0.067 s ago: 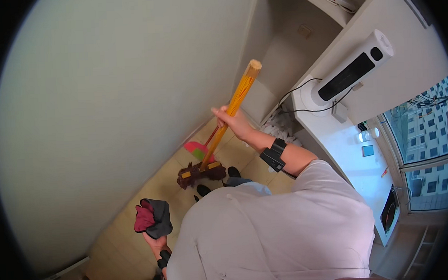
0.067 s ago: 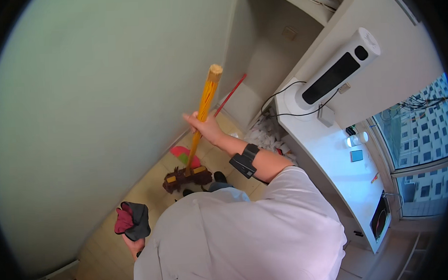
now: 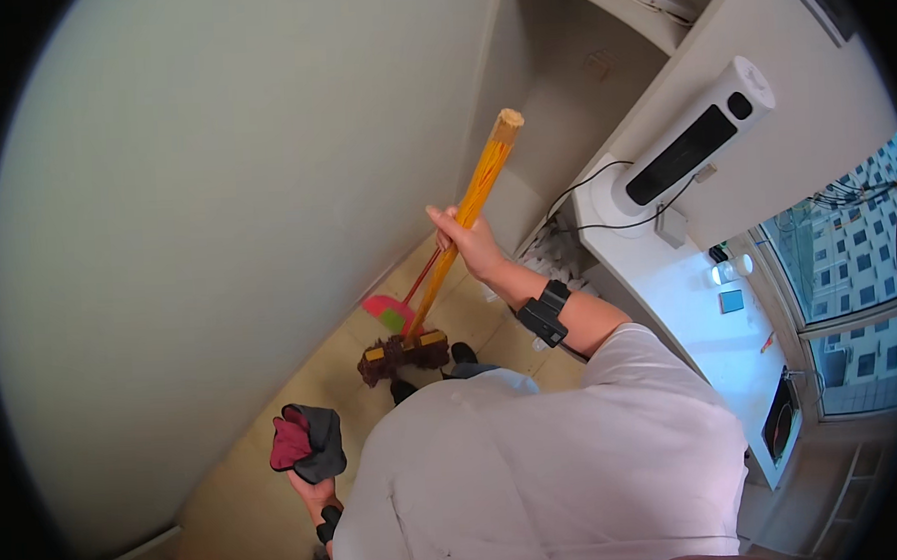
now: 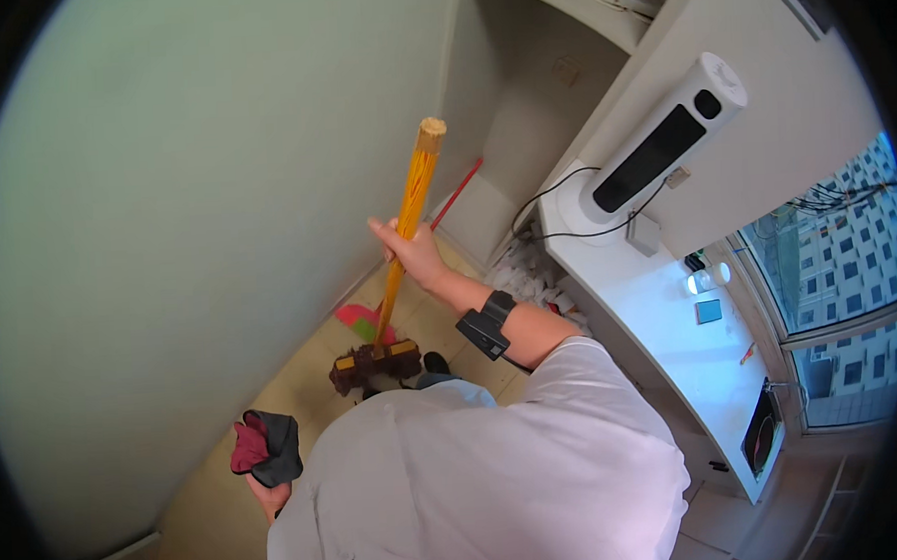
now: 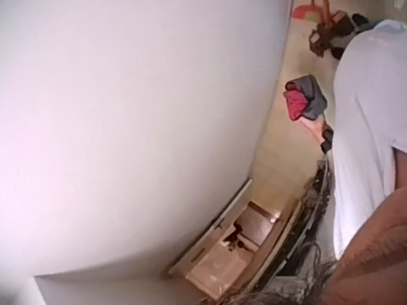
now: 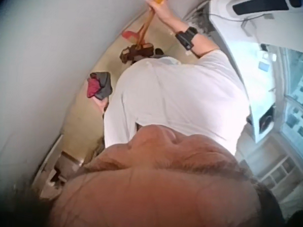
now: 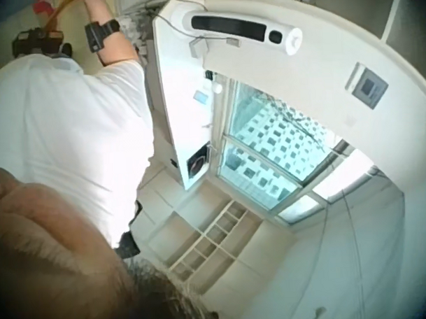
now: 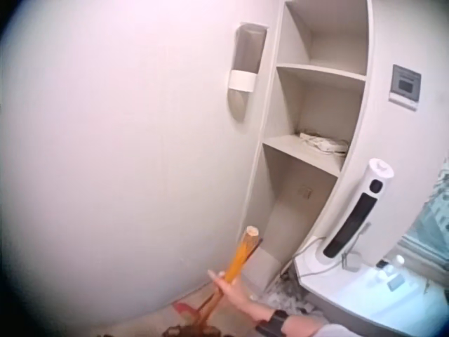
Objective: Cleaning a room by wiping shelves, a chair, a counter, and a wall with a cloth.
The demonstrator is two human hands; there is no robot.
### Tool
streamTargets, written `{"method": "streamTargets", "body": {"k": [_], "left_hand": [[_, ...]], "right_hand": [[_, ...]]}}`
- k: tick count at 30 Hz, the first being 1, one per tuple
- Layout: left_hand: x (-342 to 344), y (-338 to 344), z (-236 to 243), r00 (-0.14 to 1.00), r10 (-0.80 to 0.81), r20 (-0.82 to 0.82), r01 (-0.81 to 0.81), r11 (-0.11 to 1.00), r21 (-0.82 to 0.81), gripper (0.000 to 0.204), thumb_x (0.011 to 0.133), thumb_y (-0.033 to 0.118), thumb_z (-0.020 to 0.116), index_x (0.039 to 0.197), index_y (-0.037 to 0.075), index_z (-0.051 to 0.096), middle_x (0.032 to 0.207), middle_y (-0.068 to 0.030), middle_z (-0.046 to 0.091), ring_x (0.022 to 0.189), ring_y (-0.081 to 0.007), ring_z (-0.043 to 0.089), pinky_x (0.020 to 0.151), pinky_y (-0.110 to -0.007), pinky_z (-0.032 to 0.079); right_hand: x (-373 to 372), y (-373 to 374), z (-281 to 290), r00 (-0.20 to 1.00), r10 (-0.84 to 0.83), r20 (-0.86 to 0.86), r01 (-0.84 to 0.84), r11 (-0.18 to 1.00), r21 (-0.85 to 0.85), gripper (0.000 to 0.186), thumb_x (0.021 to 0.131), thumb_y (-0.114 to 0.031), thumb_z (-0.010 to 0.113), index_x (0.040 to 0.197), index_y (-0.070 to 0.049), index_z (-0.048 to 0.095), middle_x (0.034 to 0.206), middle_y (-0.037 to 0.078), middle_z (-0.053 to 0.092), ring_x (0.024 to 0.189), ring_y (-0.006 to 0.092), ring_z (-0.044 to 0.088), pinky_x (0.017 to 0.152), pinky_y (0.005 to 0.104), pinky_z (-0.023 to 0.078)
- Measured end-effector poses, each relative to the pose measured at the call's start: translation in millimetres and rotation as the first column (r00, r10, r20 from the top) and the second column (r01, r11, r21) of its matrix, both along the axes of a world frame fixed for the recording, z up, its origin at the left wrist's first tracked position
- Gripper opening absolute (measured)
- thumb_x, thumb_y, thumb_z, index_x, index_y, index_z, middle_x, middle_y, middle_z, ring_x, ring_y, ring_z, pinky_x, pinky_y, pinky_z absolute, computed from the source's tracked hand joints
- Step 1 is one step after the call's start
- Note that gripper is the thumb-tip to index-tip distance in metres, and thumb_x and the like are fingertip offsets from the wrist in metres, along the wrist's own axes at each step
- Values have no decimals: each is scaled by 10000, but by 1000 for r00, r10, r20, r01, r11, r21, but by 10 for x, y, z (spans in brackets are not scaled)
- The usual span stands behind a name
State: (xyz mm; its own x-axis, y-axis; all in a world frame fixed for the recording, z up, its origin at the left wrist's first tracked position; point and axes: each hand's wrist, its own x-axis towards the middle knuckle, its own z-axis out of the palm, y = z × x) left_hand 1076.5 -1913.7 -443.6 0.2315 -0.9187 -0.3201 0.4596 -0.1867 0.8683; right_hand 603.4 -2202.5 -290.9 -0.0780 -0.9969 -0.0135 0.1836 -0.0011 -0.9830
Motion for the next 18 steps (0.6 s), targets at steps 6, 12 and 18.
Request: {"method": "streamTargets", "body": {"k": [6, 12, 18], "left_hand": [[-99, 24, 52, 807, 92, -583, -35, 994, 108, 499, 1020, 384, 499, 1380, 41, 548, 1426, -108, 561, 1293, -281, 528, 1125, -431, 402], [-694, -130, 602, 881, 90, -465, -82, 996, 39, 515, 1022, 395, 495, 1399, 47, 536, 1440, -111, 549, 1305, -284, 519, 1124, -434, 404], [-862, 8, 321, 968, 137, -210, -138, 990, 7, 441, 1019, 260, 508, 1401, 40, 500, 1415, -105, 544, 1275, -260, 519, 1119, -410, 394]], "right_hand": [[-746, -330, 160, 934, -352, 57, 354, 934, -39, 444, 929, -345, 726, 635, -126, 475, 566, -8, 481, 514, 107, 467, 521, 279, 393], [-1496, -645, 108, 813, -579, 55, 579, 815, 18, 444, 894, -433, 749, 694, -101, 531, 582, 4, 518, 517, 111, 499, 505, 270, 390], [-2191, -1041, -327, 783, -610, -119, 621, 779, 87, 469, 906, -501, 707, 780, -69, 575, 645, 19, 561, 553, 118, 544, 526, 278, 430]]}}
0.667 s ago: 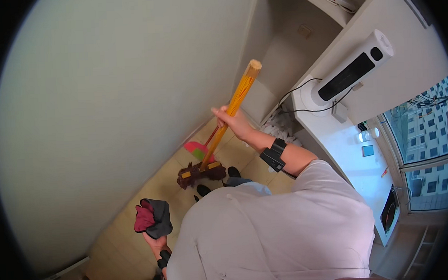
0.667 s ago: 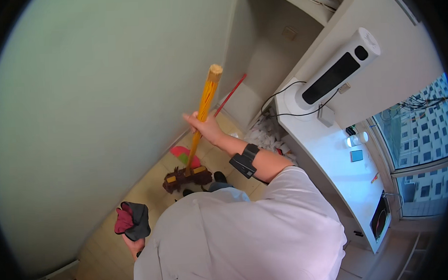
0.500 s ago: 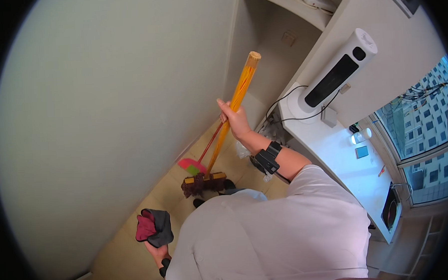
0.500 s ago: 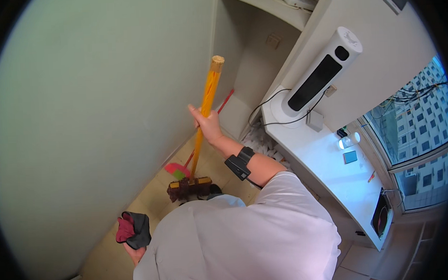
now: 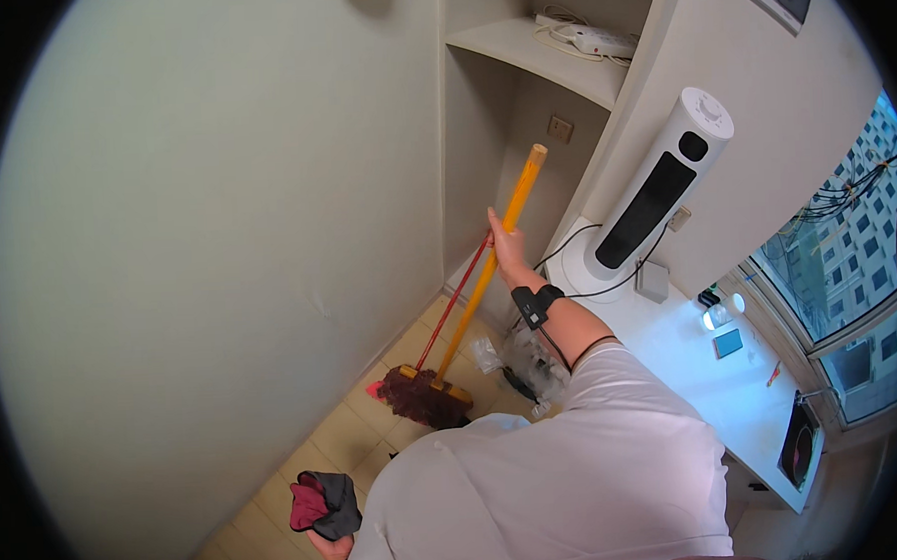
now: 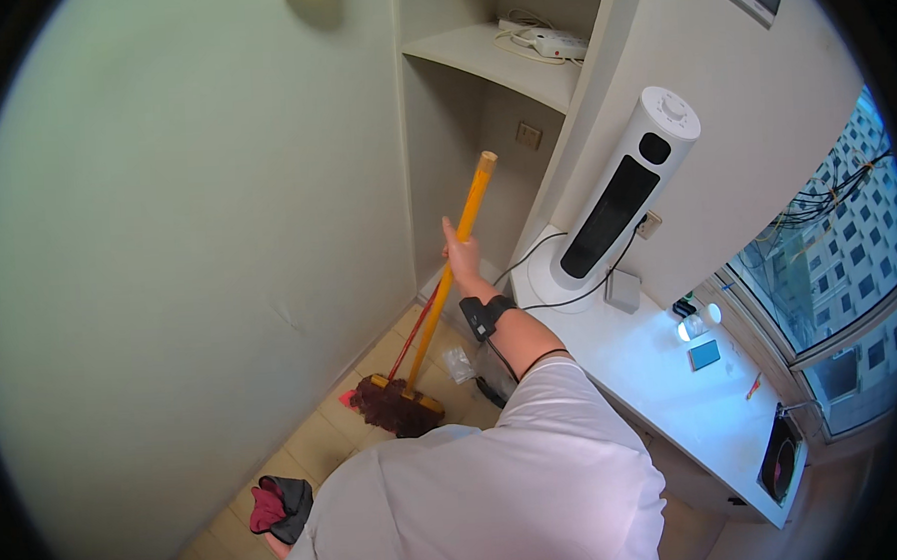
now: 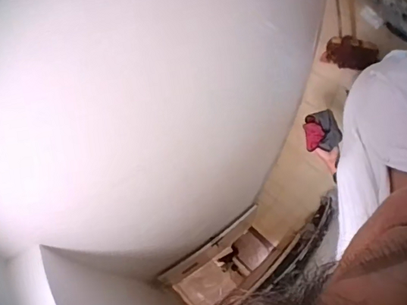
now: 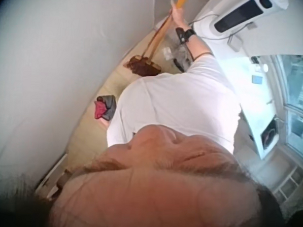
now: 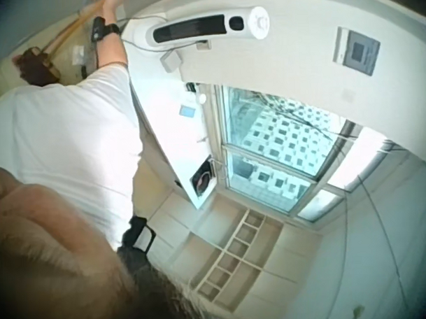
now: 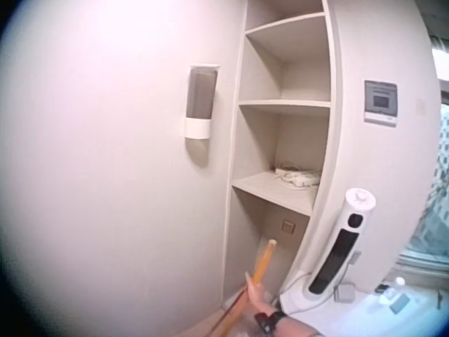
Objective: Cleaning a room by wiping shelves, a chair, a counter, and a wall with a cloth.
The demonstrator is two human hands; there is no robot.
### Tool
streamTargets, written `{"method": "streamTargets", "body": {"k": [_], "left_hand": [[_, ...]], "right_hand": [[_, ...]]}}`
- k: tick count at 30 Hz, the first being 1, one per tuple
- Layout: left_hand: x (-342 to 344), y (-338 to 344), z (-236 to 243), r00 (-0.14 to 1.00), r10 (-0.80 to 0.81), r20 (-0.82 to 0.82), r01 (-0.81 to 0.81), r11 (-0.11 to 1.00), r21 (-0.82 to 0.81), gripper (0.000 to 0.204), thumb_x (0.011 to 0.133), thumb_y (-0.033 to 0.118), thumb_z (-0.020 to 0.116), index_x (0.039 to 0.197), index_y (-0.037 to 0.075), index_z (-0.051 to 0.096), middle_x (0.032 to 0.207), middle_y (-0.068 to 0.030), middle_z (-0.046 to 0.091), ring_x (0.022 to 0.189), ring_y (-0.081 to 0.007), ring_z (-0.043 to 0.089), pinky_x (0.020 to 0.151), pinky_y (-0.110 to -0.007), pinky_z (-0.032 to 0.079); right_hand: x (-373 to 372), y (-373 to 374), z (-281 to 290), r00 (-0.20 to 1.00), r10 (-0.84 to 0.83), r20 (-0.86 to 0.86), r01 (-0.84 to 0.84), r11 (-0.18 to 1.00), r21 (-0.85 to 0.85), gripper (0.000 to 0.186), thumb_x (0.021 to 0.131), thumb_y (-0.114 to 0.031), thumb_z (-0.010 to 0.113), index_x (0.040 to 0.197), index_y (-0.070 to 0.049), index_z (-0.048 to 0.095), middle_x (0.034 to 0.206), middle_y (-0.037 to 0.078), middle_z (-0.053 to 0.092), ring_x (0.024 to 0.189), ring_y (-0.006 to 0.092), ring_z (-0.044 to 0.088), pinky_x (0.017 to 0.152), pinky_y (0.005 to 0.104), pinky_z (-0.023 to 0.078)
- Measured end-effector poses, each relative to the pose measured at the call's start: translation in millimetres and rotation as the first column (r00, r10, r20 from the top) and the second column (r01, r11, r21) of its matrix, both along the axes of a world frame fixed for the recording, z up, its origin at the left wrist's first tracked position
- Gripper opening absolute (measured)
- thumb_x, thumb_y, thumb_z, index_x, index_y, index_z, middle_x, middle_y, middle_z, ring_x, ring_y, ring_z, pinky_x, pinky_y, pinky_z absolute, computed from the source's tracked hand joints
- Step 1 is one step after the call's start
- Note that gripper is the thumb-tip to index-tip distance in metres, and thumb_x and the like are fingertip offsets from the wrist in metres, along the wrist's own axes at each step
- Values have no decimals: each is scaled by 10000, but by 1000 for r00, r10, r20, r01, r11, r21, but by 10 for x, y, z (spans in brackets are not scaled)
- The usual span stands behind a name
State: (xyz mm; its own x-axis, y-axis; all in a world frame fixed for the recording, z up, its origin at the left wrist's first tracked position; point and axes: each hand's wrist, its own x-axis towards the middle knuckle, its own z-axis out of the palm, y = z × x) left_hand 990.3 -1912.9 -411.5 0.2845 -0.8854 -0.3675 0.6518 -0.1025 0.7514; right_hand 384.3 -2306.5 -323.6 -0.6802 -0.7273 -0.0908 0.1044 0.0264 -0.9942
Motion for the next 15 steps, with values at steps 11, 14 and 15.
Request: {"method": "streamTargets", "body": {"k": [11, 14, 15], "left_hand": [[-376, 43, -109, 996, 22, 88, -31, 994, 100, 374, 990, 162, 515, 1346, 47, 517, 1346, -100, 564, 1220, -242, 527, 1102, -391, 395], [-463, -11, -111, 994, 12, 109, -24, 994, 107, 360, 982, 135, 517, 1332, 49, 521, 1327, -98, 570, 1206, -237, 529, 1097, -386, 395], [-497, -39, -116, 993, 8, 116, -20, 994, 104, 355, 980, 126, 518, 1327, 49, 523, 1321, -98, 572, 1201, -236, 530, 1095, -384, 395]], "right_hand": [[-1047, -9, -942, 941, -321, -112, 334, 934, 126, 399, 907, -406, 697, 852, -16, 635, 681, 44, 597, 621, 160, 586, 604, 313, 467], [-923, 16, -859, 929, -351, -119, 368, 914, 173, 464, 889, -447, 679, 919, 16, 686, 776, 151, 685, 759, 307, 660, 737, 438, 496], [-898, 26, -858, 903, -399, -157, 424, 887, 185, 474, 883, -452, 683, 963, 14, 687, 828, 172, 698, 804, 330, 671, 760, 448, 500]]}}
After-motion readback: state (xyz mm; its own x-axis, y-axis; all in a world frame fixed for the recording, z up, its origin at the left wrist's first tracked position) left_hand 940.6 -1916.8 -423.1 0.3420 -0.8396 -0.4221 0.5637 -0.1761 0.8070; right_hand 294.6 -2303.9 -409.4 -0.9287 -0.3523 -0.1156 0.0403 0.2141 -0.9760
